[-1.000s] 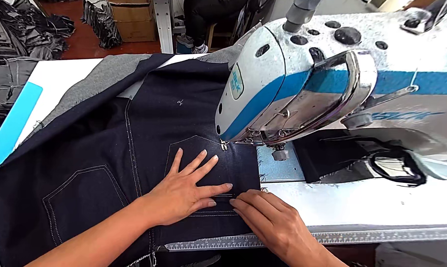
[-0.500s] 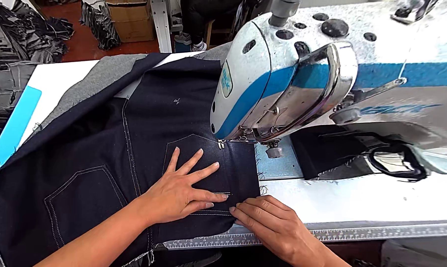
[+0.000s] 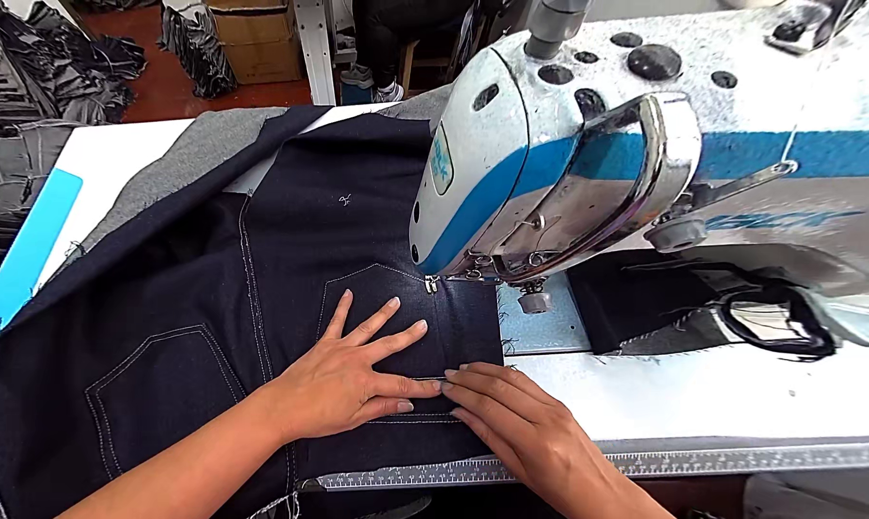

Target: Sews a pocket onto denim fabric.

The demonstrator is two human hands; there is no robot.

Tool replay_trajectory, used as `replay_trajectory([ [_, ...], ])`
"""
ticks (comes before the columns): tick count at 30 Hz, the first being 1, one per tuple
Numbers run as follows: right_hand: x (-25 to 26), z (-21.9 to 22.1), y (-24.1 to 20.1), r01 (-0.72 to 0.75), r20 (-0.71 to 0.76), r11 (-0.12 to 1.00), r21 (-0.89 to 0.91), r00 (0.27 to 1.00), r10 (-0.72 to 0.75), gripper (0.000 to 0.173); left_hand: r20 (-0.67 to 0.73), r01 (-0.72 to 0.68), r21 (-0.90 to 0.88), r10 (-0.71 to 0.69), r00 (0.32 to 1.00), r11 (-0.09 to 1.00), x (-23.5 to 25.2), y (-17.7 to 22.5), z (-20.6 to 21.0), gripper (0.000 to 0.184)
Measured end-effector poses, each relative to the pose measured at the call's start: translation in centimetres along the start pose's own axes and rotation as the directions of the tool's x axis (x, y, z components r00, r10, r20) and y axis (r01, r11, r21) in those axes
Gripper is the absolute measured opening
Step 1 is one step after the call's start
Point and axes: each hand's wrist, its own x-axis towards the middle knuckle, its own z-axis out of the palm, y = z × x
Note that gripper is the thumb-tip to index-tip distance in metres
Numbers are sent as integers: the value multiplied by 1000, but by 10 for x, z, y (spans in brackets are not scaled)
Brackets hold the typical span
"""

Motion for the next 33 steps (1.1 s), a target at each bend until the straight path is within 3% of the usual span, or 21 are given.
replay_trajectory([
  [9,-15,4,5,32,-21,999,-15,999,-32,25,-4,-13,-3,13,1000,1000,0,-2,1,40],
  [11,-16,1,4,53,18,997,-51,998,-52,37,-10,-13,-6,13,1000,1000,-1,-2,1,40],
  [14,-16,-6,2,83,107,992,-96,992,-72,69,-33,-34,8,34,999,999,-1,-3,4,40],
  [16,-17,-8,2,105,149,986,-127,985,-86,76,-38,-35,11,35,999,999,-1,-3,4,40],
  [26,-17,-4,1,142,145,974,-179,983,-117,53,4,-22,-29,22,1000,999,-1,-3,1,41],
  [29,-19,-4,1,141,138,976,-165,983,-119,37,8,-23,-40,23,1000,999,-1,-4,2,41],
  [33,-14,-6,1,144,144,973,-183,982,-118,34,-32,87,-209,-95,995,974,3,1,-3,44],
])
